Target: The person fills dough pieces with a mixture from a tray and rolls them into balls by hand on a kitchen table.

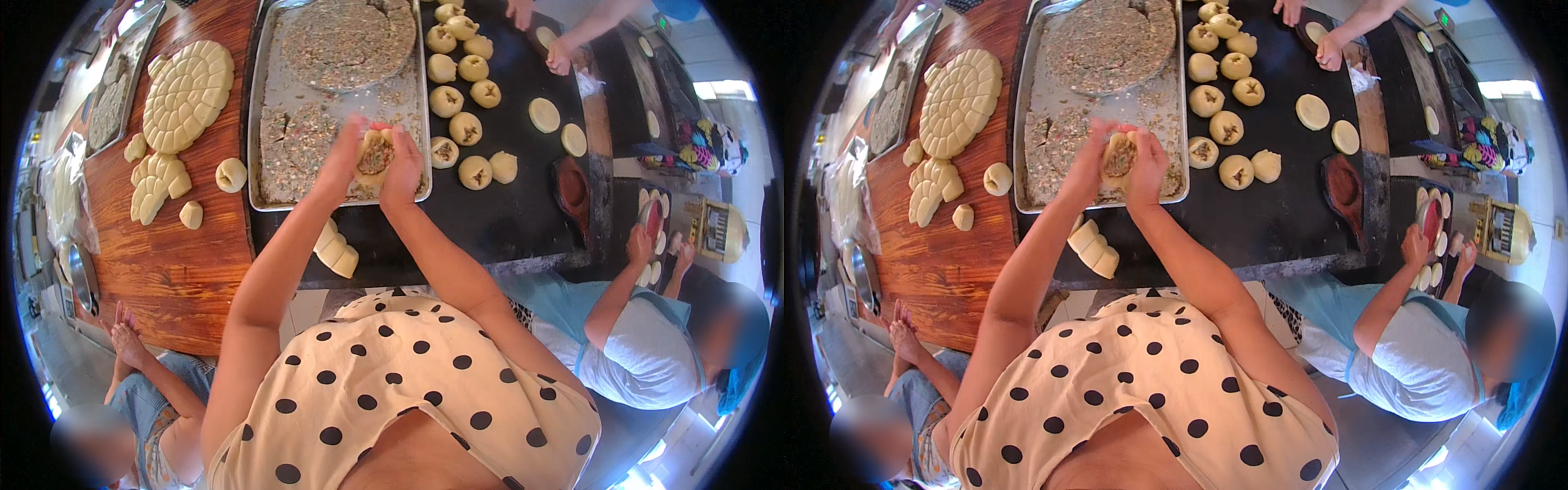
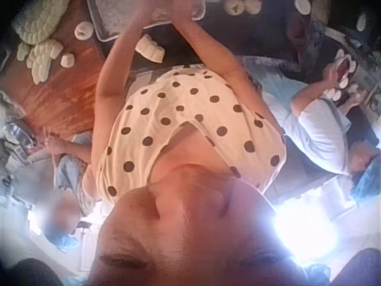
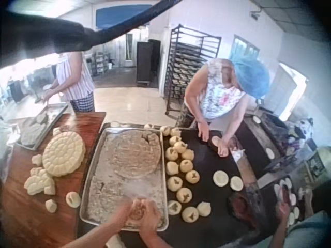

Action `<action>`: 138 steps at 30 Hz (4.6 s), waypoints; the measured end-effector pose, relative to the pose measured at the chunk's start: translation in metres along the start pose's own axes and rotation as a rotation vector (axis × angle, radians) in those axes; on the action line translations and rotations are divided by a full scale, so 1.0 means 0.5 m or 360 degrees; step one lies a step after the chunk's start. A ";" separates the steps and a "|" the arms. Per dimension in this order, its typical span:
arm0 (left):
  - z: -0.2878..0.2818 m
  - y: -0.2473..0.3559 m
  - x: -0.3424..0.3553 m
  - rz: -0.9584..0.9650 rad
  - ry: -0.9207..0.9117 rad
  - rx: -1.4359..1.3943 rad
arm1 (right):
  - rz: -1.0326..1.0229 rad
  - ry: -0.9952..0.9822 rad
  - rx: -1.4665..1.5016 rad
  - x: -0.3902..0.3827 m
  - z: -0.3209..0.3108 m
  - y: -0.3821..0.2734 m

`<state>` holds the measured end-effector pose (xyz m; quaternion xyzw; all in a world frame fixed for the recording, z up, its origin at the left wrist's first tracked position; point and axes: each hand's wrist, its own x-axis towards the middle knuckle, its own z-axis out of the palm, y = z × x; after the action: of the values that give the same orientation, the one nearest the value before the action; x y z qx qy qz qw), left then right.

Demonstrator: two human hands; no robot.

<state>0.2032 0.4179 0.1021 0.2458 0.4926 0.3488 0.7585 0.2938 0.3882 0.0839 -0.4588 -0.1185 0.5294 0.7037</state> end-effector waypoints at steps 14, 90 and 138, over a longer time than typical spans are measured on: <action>-0.006 -0.026 -0.030 0.0169 0.0188 0.0059 | -0.0357 -0.0371 -0.0630 -0.037 -0.003 -0.032; 0.035 0.035 -0.166 0.0791 -0.0369 0.0589 | -0.1130 -0.0942 -0.1336 -0.080 0.038 -0.173; -0.106 0.026 -0.147 -0.0047 -0.0303 -0.1035 | -0.1335 -0.1224 -0.1111 -0.127 0.141 -0.061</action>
<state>0.1309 0.3713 0.1329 0.0153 0.2860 0.4521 0.8447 0.2411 0.3699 0.1663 -0.3531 -0.6939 0.2674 0.5678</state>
